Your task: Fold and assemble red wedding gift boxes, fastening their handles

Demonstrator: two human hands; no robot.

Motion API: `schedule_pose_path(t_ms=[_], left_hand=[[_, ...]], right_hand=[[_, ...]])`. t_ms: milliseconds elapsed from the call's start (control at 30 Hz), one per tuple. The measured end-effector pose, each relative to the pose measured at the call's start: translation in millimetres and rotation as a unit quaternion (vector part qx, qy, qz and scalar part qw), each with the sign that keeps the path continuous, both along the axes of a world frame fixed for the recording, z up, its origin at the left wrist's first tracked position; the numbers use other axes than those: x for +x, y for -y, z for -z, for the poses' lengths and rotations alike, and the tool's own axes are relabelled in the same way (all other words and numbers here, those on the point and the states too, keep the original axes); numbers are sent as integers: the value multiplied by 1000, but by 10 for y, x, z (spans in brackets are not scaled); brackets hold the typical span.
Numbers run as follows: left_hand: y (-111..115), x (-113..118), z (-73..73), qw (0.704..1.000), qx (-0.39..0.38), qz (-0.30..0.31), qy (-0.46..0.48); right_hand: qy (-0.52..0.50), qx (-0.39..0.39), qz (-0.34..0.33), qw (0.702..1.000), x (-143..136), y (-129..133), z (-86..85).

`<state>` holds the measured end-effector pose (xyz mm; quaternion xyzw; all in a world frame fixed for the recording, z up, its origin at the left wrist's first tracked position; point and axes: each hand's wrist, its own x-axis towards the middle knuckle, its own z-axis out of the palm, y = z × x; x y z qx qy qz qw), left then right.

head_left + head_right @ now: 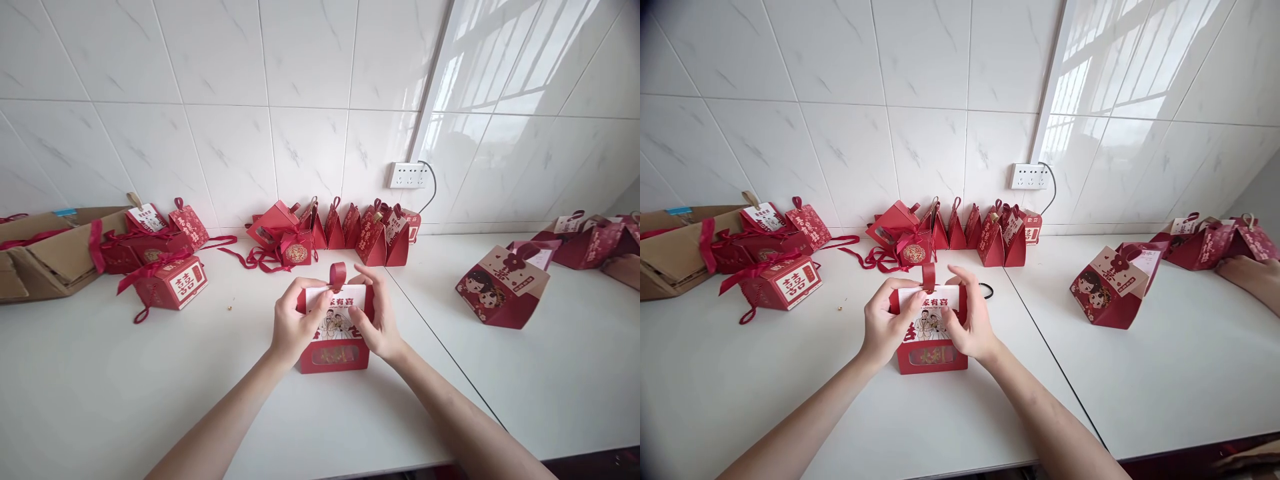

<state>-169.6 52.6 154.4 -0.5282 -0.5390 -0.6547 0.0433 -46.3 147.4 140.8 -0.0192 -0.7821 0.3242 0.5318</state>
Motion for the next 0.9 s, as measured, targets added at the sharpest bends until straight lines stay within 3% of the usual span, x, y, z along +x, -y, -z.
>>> schedule_pose_path(t_ms=[167,300,467,600,733,833,900], left_hand=[[-9,-139,61,996,12,-39,76],[-85,-298,189,989,-10,-11,146],[-217,-421,407,966,-109,53,228],[-250,-425,456,940,-175,62,286],[-215,-296,421,936,-218,145,234],[-181,-181,421,946,-214,198,141],[-164,-159,439,968,-164,166,92]], right_hand=[[120,-30,-89,988,-20,-166,164],[200,-79,-80,973,-108,-286,294],[145,-288,-27,946,-194,-320,368],[56,-367,5,928,-200,-275,316],[-30,-406,-6,914,-212,-198,271],[-40,-455,-95,885,-221,-164,274],[-4,-472,-182,863,-213,-172,277]])
